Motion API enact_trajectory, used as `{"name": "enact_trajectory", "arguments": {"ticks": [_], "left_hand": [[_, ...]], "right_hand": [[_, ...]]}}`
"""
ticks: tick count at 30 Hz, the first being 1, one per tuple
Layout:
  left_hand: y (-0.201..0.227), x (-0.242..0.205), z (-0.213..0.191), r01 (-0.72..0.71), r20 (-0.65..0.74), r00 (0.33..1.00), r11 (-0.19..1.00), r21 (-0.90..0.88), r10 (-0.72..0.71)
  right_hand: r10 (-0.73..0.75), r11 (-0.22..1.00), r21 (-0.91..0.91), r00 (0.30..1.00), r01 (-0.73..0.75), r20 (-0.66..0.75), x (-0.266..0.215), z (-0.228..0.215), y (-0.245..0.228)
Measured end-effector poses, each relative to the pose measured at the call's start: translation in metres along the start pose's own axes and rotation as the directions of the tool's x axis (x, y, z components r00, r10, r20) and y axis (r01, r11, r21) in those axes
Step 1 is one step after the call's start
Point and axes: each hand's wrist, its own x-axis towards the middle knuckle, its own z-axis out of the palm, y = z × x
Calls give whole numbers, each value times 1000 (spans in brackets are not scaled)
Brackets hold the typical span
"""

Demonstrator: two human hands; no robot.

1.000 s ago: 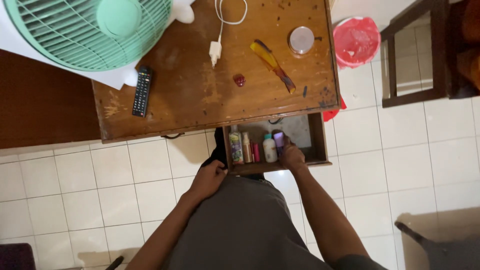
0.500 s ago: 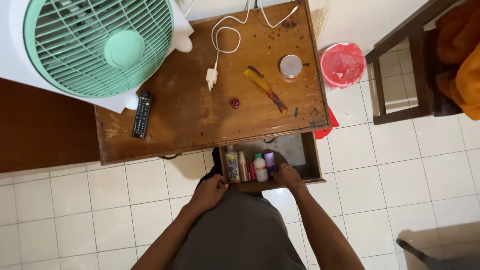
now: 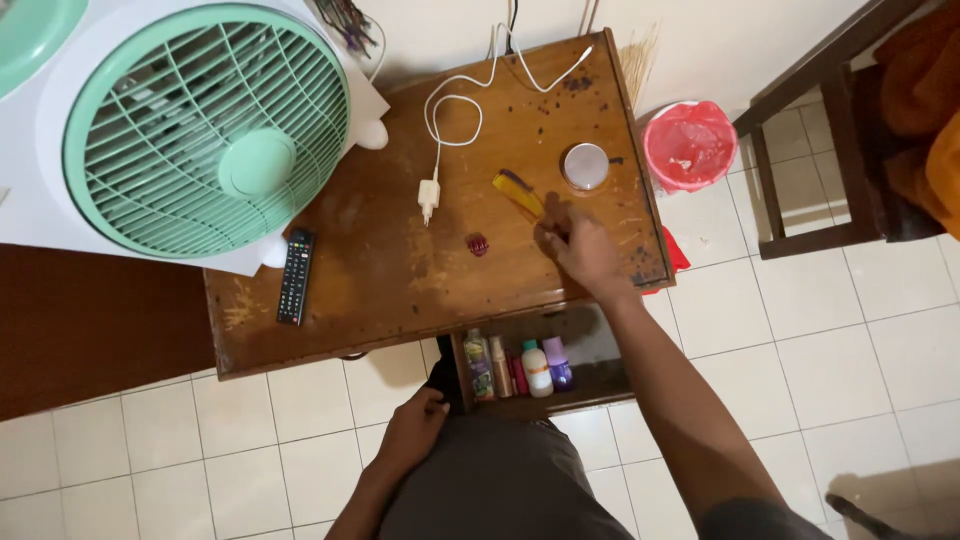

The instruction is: Cleaning a desk and a fan with a cloth.

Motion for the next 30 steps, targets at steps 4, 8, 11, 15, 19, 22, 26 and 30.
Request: {"name": "enact_trajectory", "arguments": {"ticks": [4,8,11,15,19,22,26,30], "left_hand": [[-10,-1,1,13,-43,999,1000,3,-13],[-18,4,8,-19,-56,998,999,-38,17],[-22,11,15,-61,-76,995,997,-57,57],[1,16,12,-131,-62,990,991,-23,129],[29,14,13,-103,14,995,993,49,102],[36,8,22,-139,85,987,989,44,135],[25,11,41,-191,134,974,980,49,183],[26,9,47,-167,147,977,985,52,157]], "right_hand": [[-103,952,-300,987,62,-123,11,29,15],[-106,952,-301,986,62,-131,-5,38,23],[-94,977,-201,987,67,-129,-28,37,27],[-80,996,16,979,85,-190,-68,31,39],[154,956,267,983,-122,-101,-139,-9,10],[3,929,369,999,-17,38,-189,-4,67],[133,769,561,935,-306,329,-220,8,119],[288,910,252,939,-330,188,-206,17,117]]}}
